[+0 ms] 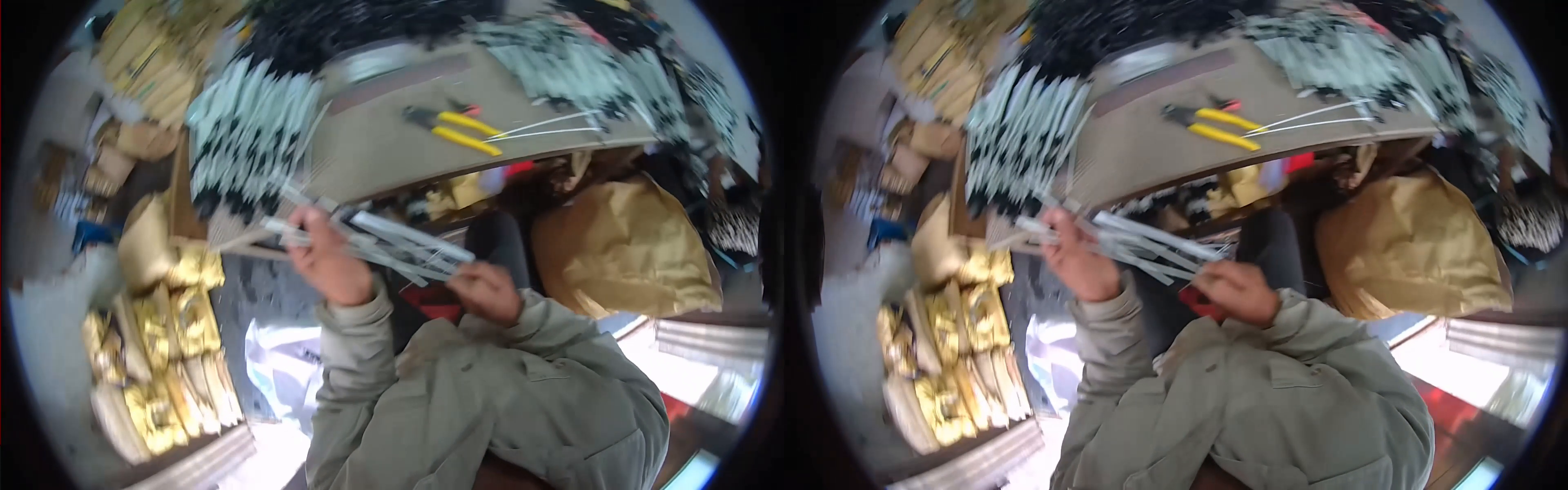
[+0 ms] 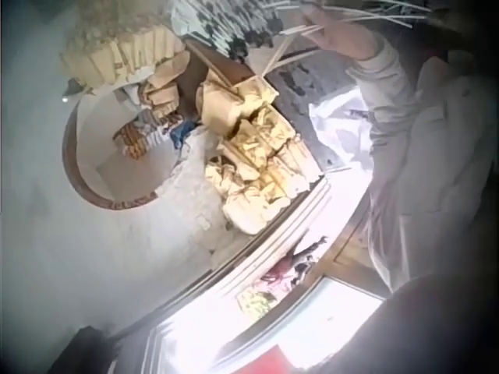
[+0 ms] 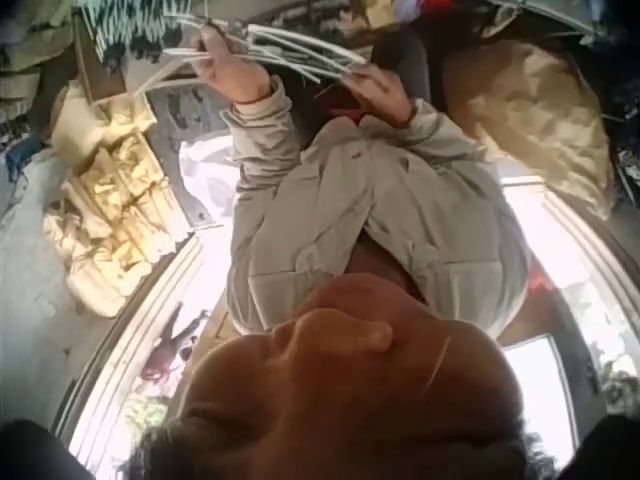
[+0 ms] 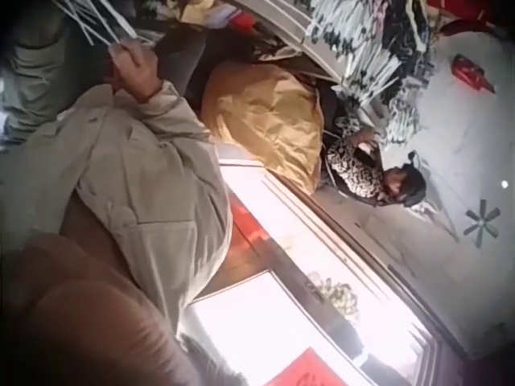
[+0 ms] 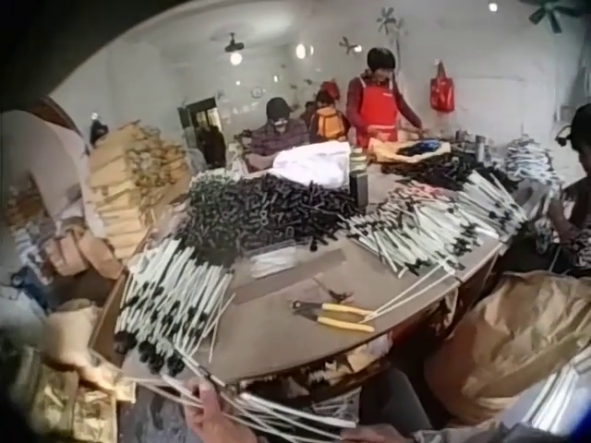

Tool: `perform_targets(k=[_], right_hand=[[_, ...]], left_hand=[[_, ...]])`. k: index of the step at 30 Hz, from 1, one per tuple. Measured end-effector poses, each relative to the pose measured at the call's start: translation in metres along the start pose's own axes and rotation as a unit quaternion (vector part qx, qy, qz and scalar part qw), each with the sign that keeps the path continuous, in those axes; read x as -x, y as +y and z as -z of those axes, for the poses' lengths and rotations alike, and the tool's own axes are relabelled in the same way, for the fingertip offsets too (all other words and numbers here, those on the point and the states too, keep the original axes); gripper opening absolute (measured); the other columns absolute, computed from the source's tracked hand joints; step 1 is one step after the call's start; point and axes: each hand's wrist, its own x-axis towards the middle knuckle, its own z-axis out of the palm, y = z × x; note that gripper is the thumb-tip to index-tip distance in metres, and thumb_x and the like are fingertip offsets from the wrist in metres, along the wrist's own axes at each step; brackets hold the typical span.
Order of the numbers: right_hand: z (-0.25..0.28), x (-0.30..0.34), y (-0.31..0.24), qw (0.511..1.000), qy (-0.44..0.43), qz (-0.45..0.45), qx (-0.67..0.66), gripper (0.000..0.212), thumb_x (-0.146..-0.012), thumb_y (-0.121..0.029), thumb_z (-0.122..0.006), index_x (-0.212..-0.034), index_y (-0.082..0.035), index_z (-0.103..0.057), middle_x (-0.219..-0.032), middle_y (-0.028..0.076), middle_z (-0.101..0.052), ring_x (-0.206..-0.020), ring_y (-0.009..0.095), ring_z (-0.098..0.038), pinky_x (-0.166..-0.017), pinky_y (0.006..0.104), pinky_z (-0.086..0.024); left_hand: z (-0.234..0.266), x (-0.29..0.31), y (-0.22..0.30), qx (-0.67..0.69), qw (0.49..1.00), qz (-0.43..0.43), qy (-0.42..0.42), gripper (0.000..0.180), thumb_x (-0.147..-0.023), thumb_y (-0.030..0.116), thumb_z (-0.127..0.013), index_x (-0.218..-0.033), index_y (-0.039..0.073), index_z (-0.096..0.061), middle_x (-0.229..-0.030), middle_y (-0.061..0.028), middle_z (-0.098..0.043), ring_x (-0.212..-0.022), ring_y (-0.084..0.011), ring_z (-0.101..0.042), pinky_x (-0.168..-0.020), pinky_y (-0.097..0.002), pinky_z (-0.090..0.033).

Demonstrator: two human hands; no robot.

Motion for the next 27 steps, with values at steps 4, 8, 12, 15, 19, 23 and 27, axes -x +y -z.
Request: perform_targets(k=[4,8,12,15,19,23,27], right_hand=[[-0.007,0.002,-0.003,0.970,0.024,0.189,0.152,0.032,-0.069,-0.004,-0.067,-0.100,-0.004,-0.060,-0.091,0.014,-0.056,-0.069,0.026,-0.060,-0.058,0.0320,-0.050],[0.006,0.002,-0.007,0.978,0.018,0.156,0.136,0.027,-0.077,-0.006,-0.064,-0.103,-0.002,-0.059,-0.093,0.013,-0.056,-0.074,0.027,-0.059,-0.061,0.0321,-0.049],[0.036,-0.004,-0.007,0.993,0.080,0.086,0.015,0.028,-0.080,-0.008,-0.063,-0.107,-0.002,-0.057,-0.096,0.013,-0.057,-0.087,0.026,-0.057,-0.076,0.0326,-0.046],[0.099,-0.032,0.002,0.964,0.183,0.082,0.175,0.019,-0.078,-0.004,-0.062,-0.097,-0.002,-0.059,-0.084,0.009,-0.056,-0.074,0.025,-0.054,-0.066,0.0332,-0.044],[0.194,-0.103,0.018,0.960,0.275,-0.044,0.026,0.016,-0.089,-0.010,-0.050,-0.096,0.002,-0.059,-0.077,0.002,-0.059,-0.068,0.008,-0.055,-0.063,0.0225,-0.045],[0.280,-0.179,0.060,0.960,0.208,-0.083,0.167,0.018,-0.082,-0.012,-0.059,-0.089,0.004,-0.062,-0.077,0.009,-0.063,-0.069,0.011,-0.060,-0.065,0.0236,-0.049],[0.321,-0.204,0.118,0.788,0.145,-0.129,0.584,0.031,-0.073,-0.027,-0.063,-0.083,0.001,-0.063,-0.080,0.017,-0.064,-0.072,0.030,-0.064,-0.066,0.0373,-0.051]], left_hand=[[-0.007,0.010,0.008,-0.008,0.999,0.013,0.032,0.010,-0.090,0.017,-0.052,-0.087,0.007,-0.050,-0.063,0.0012,-0.046,-0.052,-0.0040,-0.041,-0.046,-0.0190,-0.030],[-0.009,0.011,-0.001,-0.020,0.998,-0.025,-0.058,0.012,-0.090,0.019,-0.052,-0.091,0.008,-0.048,-0.061,0.0007,-0.043,-0.048,-0.0037,-0.036,-0.042,-0.0187,-0.029],[0.002,-0.002,0.007,0.049,0.999,-0.001,-0.013,0.013,-0.091,0.021,-0.051,-0.095,0.009,-0.047,-0.064,0.0011,-0.044,-0.044,-0.0023,-0.032,-0.034,-0.0168,-0.022],[0.006,-0.006,0.021,0.138,0.986,0.012,-0.090,0.015,-0.092,0.022,-0.049,-0.099,0.009,-0.048,-0.063,0.0009,-0.042,-0.040,-0.0035,-0.030,-0.031,-0.0180,-0.024],[0.026,0.002,0.048,0.292,0.922,0.059,-0.248,0.034,-0.094,0.029,-0.041,-0.122,0.009,-0.044,-0.060,-0.0004,-0.035,-0.038,-0.0066,-0.028,-0.031,-0.0203,-0.027],[0.028,0.009,0.055,0.353,0.880,0.037,-0.316,0.040,-0.094,0.035,-0.039,-0.125,0.009,-0.042,-0.067,-0.0025,-0.035,-0.040,-0.0097,-0.027,-0.035,-0.0205,-0.030],[0.009,0.016,0.047,0.344,0.896,0.107,-0.259,0.029,-0.096,0.030,-0.035,-0.116,0.013,-0.047,-0.061,-0.0021,-0.039,-0.040,-0.0088,-0.033,-0.035,-0.0201,-0.032]])
